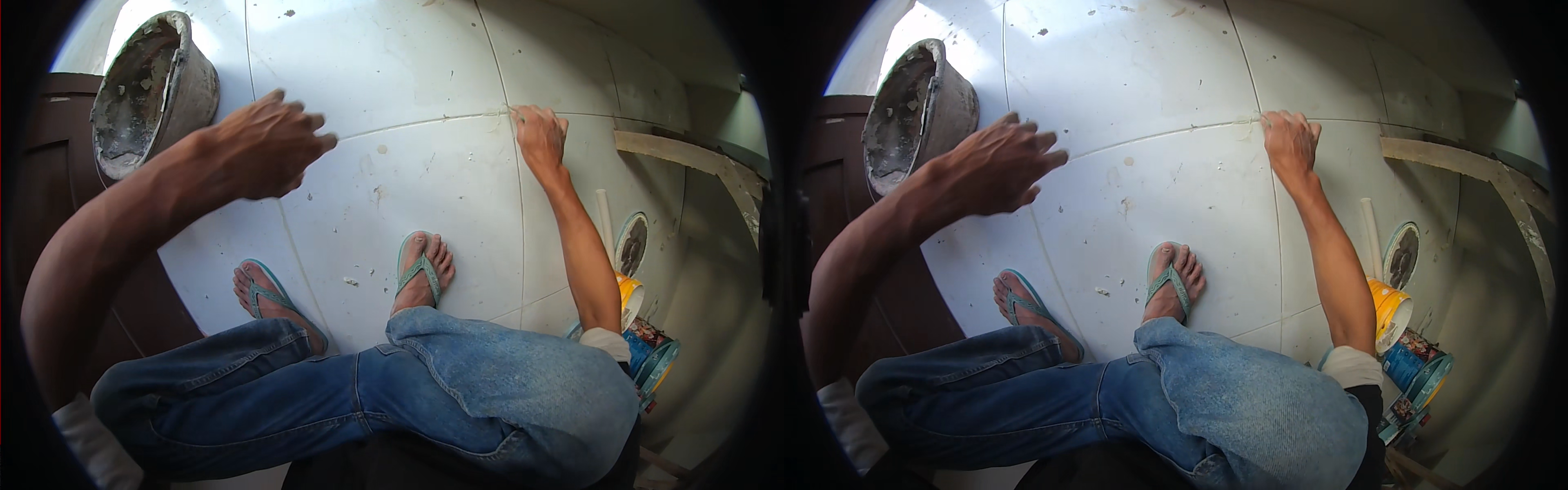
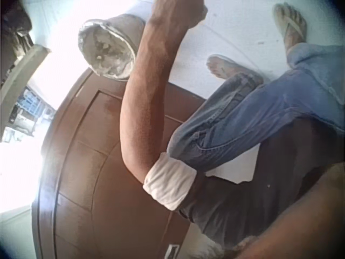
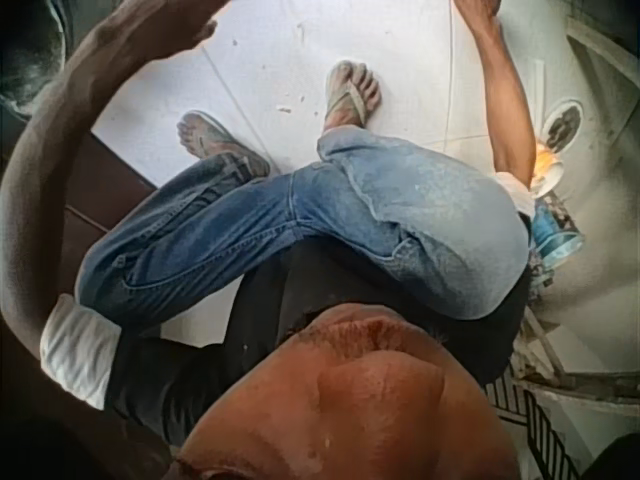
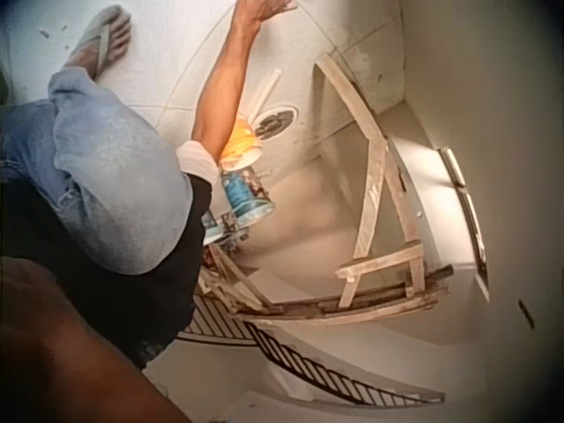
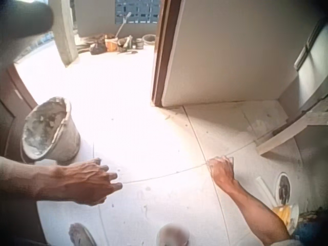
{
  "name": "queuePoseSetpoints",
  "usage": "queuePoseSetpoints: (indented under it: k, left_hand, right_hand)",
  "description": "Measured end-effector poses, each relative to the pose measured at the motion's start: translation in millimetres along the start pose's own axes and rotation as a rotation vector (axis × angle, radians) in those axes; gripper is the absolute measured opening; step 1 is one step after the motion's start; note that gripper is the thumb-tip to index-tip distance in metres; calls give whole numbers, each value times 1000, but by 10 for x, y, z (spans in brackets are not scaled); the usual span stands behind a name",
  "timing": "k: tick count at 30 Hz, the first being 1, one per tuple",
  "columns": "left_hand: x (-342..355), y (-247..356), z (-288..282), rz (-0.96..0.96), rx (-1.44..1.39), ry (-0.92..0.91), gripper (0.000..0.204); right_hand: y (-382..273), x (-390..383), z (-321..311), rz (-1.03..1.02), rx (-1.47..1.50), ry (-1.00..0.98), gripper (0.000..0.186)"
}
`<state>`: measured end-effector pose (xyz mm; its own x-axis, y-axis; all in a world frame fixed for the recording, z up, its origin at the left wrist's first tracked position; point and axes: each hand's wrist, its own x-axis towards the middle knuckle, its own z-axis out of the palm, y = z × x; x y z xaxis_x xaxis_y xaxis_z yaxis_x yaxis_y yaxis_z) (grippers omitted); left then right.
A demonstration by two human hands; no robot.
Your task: Filling in tile grout gaps with a small scraper and wiping away excess material.
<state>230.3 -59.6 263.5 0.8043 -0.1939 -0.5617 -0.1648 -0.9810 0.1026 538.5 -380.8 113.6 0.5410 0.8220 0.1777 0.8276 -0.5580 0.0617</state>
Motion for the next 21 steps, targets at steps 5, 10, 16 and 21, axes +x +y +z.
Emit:
queuePoseSetpoints:
  k: [5,10,16,21]
  left_hand:
    - [-500,47,392,-53,-92,-172,35]
    - [-713,-34,561,8,-70,-131,46]
    - [-986,-178,717,-37,-146,-138,35]
    - [-999,-285,933,-125,-192,-108,42]
  right_hand:
    - [-408,21,-51,13,163,-318,28]
    - [-164,96,-40,188,106,-119,25]
    - [-926,-229,38,-82,180,-175,20]
    - [-404,-148,-69,506,133,-225,23]
